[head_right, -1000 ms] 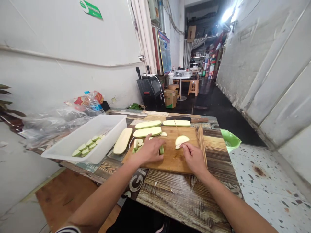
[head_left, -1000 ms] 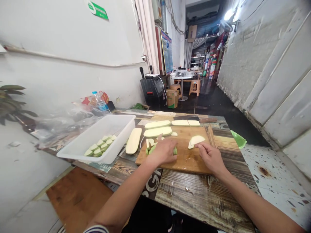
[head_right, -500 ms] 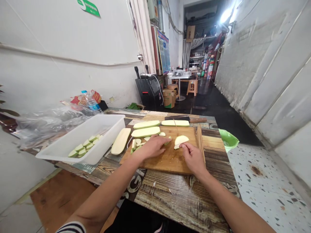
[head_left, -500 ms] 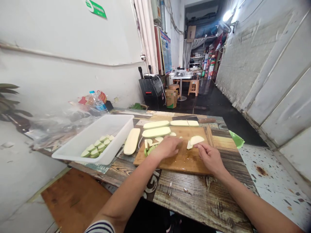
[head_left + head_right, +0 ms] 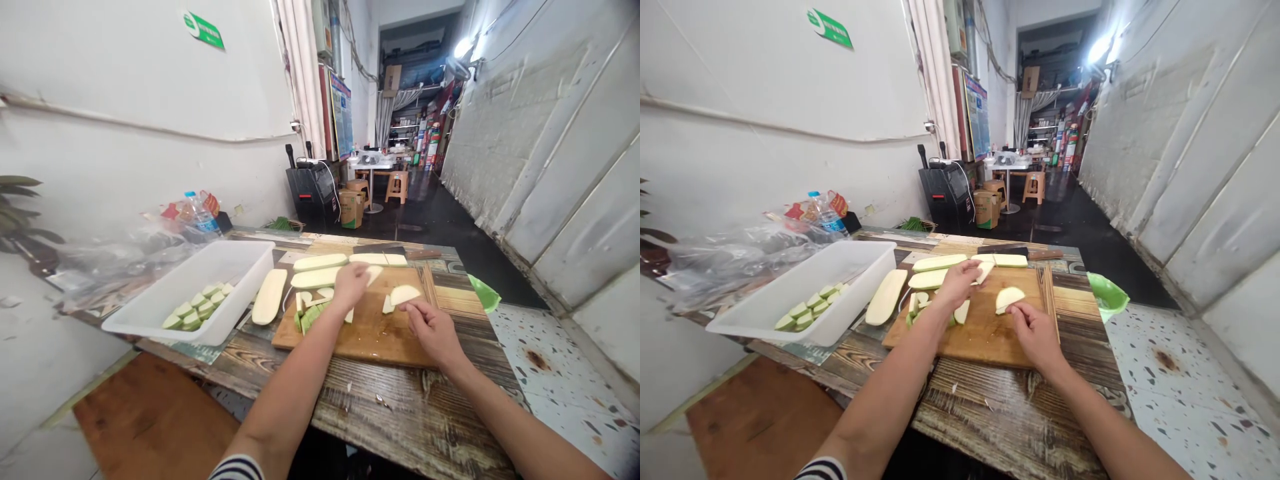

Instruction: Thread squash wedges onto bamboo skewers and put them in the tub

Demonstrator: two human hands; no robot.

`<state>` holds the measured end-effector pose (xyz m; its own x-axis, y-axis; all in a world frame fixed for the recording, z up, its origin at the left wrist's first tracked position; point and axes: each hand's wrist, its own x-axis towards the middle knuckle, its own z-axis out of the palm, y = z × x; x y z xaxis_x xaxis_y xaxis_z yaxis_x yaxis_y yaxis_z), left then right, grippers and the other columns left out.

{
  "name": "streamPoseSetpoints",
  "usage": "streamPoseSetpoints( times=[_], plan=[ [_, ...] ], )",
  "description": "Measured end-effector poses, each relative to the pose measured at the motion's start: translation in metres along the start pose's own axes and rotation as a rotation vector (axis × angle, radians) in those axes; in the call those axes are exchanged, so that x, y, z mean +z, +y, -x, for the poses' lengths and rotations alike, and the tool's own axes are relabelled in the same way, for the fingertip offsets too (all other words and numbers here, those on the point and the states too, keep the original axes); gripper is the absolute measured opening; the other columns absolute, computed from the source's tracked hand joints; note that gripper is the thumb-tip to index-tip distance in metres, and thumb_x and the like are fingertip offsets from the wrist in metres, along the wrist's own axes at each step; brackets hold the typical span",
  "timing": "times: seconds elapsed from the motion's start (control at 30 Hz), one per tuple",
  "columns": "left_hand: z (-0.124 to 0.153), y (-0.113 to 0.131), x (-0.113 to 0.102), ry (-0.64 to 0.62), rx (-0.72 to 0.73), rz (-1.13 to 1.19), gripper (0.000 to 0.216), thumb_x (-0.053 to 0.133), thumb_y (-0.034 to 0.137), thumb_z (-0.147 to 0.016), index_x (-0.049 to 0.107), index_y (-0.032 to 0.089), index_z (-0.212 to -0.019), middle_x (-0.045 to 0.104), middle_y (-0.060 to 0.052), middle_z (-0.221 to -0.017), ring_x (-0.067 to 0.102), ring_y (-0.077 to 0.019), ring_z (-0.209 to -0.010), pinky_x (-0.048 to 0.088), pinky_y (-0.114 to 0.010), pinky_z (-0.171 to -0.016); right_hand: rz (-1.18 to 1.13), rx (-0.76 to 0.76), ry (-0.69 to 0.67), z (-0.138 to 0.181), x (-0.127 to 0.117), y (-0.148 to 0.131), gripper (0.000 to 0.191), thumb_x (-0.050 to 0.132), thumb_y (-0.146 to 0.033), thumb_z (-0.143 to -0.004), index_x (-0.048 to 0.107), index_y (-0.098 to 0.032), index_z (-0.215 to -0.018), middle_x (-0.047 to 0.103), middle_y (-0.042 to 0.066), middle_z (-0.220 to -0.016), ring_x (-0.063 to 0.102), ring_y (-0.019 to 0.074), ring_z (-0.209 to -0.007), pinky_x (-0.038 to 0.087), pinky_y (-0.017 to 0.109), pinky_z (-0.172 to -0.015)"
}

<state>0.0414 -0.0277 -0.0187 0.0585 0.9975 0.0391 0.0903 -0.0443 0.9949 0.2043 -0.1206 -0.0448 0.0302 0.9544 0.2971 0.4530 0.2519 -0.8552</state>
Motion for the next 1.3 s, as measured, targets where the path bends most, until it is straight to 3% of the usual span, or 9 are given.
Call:
streamPoseSetpoints(
  times=[0.13,0.33,0.43,0.57,0.67,1.07,1.3],
  plan=[
    [-0.009,0.002,-0.005,-0.033,-0.208,0.580,0.017,0.059,0.009,-0.072,0.058,0.014,-0.089,0.063,-0.006,-0.087,0.061,-0.0114,-0.067,0.046,-0.019,-0.054,0.048,-0.054,-0.091,0.005,0.000,-0.008,0.033,0.042,-0.036,-0.083,0.067,-0.015,-0.085,0.056,0.000,-0.054,0.047,0.0128,-0.047,0.035,0.023,-0.047],
    [-0.015,-0.001,-0.016,0.021,-0.344,0.870,0.009,0.063,0.007,-0.071,0.057,0.010,-0.077,0.058,-0.002,-0.068,0.043,-0.0006,-0.043,0.030,-0.011,-0.036,0.030,-0.064,-0.188,0.012,0.001,-0.013,0.028,0.043,-0.034,-0.085,0.066,-0.017,-0.085,0.066,0.002,-0.073,0.057,0.0155,-0.064,0.042,0.023,-0.058],
    [-0.014,0.000,-0.020,0.043,-0.420,0.898,0.011,0.064,0.010,-0.071,0.057,0.010,-0.079,0.061,-0.002,-0.069,0.047,-0.0020,-0.044,0.034,-0.012,-0.037,0.056,-0.060,-0.202,0.014,0.002,-0.017,0.029,0.042,-0.035,-0.085,0.065,-0.017,-0.082,0.064,0.001,-0.067,0.055,0.0147,-0.059,0.040,0.023,-0.053],
    [-0.011,0.000,-0.019,0.048,-0.405,0.912,0.012,0.063,0.012,-0.074,0.059,0.010,-0.085,0.066,-0.010,-0.083,0.063,-0.0126,-0.068,0.051,-0.020,-0.058,0.067,-0.074,-0.195,0.014,0.002,-0.022,0.029,0.043,-0.033,-0.085,0.066,-0.017,-0.084,0.065,0.001,-0.069,0.057,0.0155,-0.063,0.042,0.023,-0.057],
    [-0.010,0.000,-0.018,0.045,-0.382,0.930,0.012,0.059,0.010,-0.076,0.059,0.009,-0.088,0.066,-0.013,-0.088,0.065,-0.0168,-0.079,0.053,-0.024,-0.067,0.063,-0.058,-0.185,0.014,0.002,-0.023,0.030,0.042,-0.033,-0.084,0.067,-0.016,-0.086,0.067,0.002,-0.072,0.059,0.0161,-0.066,0.044,0.023,-0.060],
    [-0.007,0.002,-0.016,0.052,-0.375,0.898,0.013,0.060,0.008,-0.075,0.061,0.006,-0.087,0.067,-0.016,-0.089,0.065,-0.0182,-0.081,0.054,-0.024,-0.070,0.076,-0.058,-0.160,0.013,0.002,-0.022,0.032,0.043,-0.034,-0.083,0.069,-0.016,-0.087,0.065,0.002,-0.065,0.058,0.0171,-0.062,0.042,0.023,-0.053],
    [-0.007,0.002,-0.016,0.054,-0.351,0.887,0.016,0.058,0.009,-0.076,0.060,0.007,-0.092,0.066,-0.015,-0.091,0.066,-0.0186,-0.080,0.054,-0.025,-0.068,0.058,-0.049,-0.166,0.014,0.003,-0.023,0.031,0.043,-0.033,-0.082,0.069,-0.015,-0.085,0.063,0.002,-0.064,0.057,0.0164,-0.062,0.043,0.023,-0.056]
  ],
)
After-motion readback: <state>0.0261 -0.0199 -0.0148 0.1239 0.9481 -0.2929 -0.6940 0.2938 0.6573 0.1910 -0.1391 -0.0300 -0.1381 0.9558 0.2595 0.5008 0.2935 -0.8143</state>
